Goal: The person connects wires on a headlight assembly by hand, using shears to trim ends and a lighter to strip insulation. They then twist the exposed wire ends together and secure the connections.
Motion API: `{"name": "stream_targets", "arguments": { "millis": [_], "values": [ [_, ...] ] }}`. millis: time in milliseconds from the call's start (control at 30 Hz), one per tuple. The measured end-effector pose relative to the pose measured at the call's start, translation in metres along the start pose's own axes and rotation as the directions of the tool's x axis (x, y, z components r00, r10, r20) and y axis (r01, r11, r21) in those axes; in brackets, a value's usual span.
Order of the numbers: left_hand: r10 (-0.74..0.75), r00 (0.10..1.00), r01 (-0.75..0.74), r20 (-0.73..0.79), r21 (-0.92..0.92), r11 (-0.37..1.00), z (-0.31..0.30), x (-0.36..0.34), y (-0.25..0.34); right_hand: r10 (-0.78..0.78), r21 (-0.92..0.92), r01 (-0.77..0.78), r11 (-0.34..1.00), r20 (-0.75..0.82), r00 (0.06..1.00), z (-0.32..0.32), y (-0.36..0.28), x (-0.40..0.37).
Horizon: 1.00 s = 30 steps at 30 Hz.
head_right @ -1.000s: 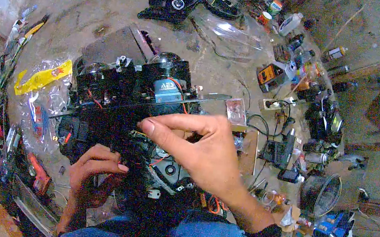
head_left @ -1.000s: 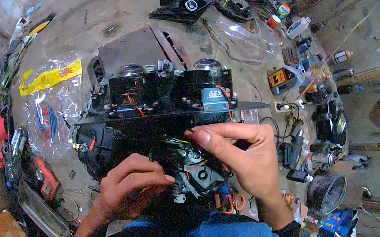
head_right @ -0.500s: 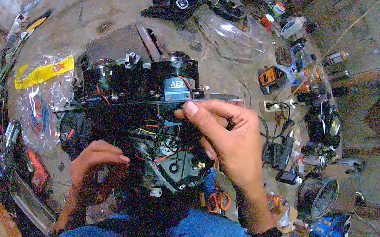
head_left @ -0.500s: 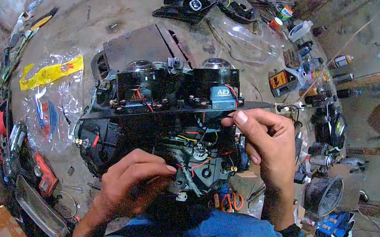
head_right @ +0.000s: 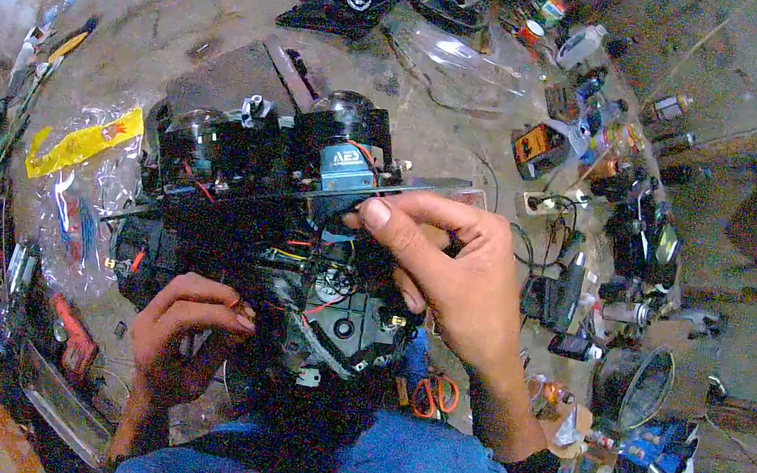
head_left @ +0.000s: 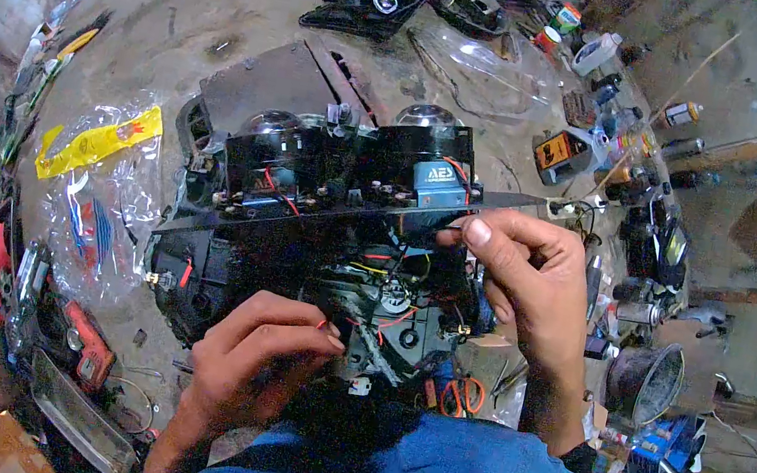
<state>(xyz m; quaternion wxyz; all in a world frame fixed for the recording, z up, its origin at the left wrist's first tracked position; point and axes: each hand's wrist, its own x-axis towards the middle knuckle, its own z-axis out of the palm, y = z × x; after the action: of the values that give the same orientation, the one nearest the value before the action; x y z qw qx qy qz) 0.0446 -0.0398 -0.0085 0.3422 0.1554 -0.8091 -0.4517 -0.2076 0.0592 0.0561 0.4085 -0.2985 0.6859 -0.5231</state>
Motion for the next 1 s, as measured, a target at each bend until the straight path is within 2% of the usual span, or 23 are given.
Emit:
{"name": "stream_targets", "arguments": {
  "millis": [67, 133, 233, 333, 467, 500, 567, 600, 667, 733, 767, 867, 900, 933, 1000],
  "values": [
    [0.0, 1.0, -0.001, 0.008, 0.013, 1.0, -0.003, 0.002, 0.003, -0.006, -0.002, 0.006, 1.0, 0.006, 1.0, 0.0, 0.0, -0.002],
    [-0.061, 0.998, 0.062, 0.025, -0.04, 0.997, -0.005, 0.002, 0.005, -0.022, -0.006, 0.021, 1.0, -0.016, 1.0, 0.002, 0.003, -0.006],
    [-0.087, 0.995, 0.091, 0.046, -0.084, 0.992, -0.006, 0.001, 0.004, 0.036, -0.086, -0.038, 0.996, -0.028, 0.999, -0.003, -0.006, -0.019],
    [-0.074, 0.996, 0.076, 0.039, -0.057, 0.995, -0.007, 0.002, 0.004, -0.126, -0.166, 0.101, 0.981, -0.145, 0.981, -0.005, 0.0, -0.034],
    [-0.078, 0.995, 0.079, -0.068, 0.015, 0.997, -0.004, -0.003, 0.005, -0.191, -0.157, 0.149, 0.976, -0.294, 0.936, -0.006, 0.019, -0.047],
    [-0.072, 0.99, 0.077, -0.119, 0.045, 0.996, -0.005, -0.005, 0.004, -0.155, -0.122, 0.123, 0.985, -0.306, 0.939, -0.009, 0.026, -0.048],
    [-0.053, 0.974, 0.078, -0.22, 0.106, 0.991, -0.008, -0.009, 0.002, -0.208, -0.147, 0.165, 0.975, -0.365, 0.907, -0.008, 0.046, -0.043],
    [0.052, 0.973, 0.017, -0.225, 0.294, 0.956, -0.014, -0.006, 0.0, -0.232, -0.159, 0.183, 0.97, -0.397, 0.888, -0.007, 0.054, -0.04],
    [0.25, 0.953, -0.089, -0.173, 0.626, 0.775, -0.027, 0.012, -0.003, -0.333, -0.317, 0.225, 0.921, -0.345, 0.878, -0.013, 0.07, -0.034],
    [0.234, 0.956, -0.054, -0.179, 0.675, 0.736, -0.03, 0.035, -0.004, -0.466, -0.451, 0.315, 0.835, -0.275, 0.841, -0.016, 0.084, -0.024],
    [0.226, 0.957, -0.035, -0.184, 0.698, 0.715, -0.031, 0.04, -0.004, -0.454, -0.463, 0.315, 0.828, -0.225, 0.862, -0.012, 0.076, -0.022],
    [0.161, 0.971, 0.041, -0.177, 0.787, 0.615, -0.029, 0.04, -0.003, -0.457, -0.382, 0.334, 0.861, -0.298, 0.838, -0.001, 0.073, -0.008],
    [0.147, 0.969, 0.068, -0.199, 0.786, 0.615, -0.03, 0.037, -0.01, -0.565, -0.426, 0.436, 0.793, -0.244, 0.788, -0.002, 0.081, 0.002],
    [0.16, 0.962, 0.076, -0.221, 0.78, 0.621, -0.033, 0.038, -0.013, -0.527, -0.367, 0.421, 0.829, -0.263, 0.808, 0.004, 0.079, 0.001],
    [0.18, 0.947, 0.096, -0.265, 0.771, 0.63, -0.039, 0.038, -0.019, -0.539, -0.231, 0.489, 0.841, -0.302, 0.786, 0.009, 0.095, 0.008]
  ]
}}
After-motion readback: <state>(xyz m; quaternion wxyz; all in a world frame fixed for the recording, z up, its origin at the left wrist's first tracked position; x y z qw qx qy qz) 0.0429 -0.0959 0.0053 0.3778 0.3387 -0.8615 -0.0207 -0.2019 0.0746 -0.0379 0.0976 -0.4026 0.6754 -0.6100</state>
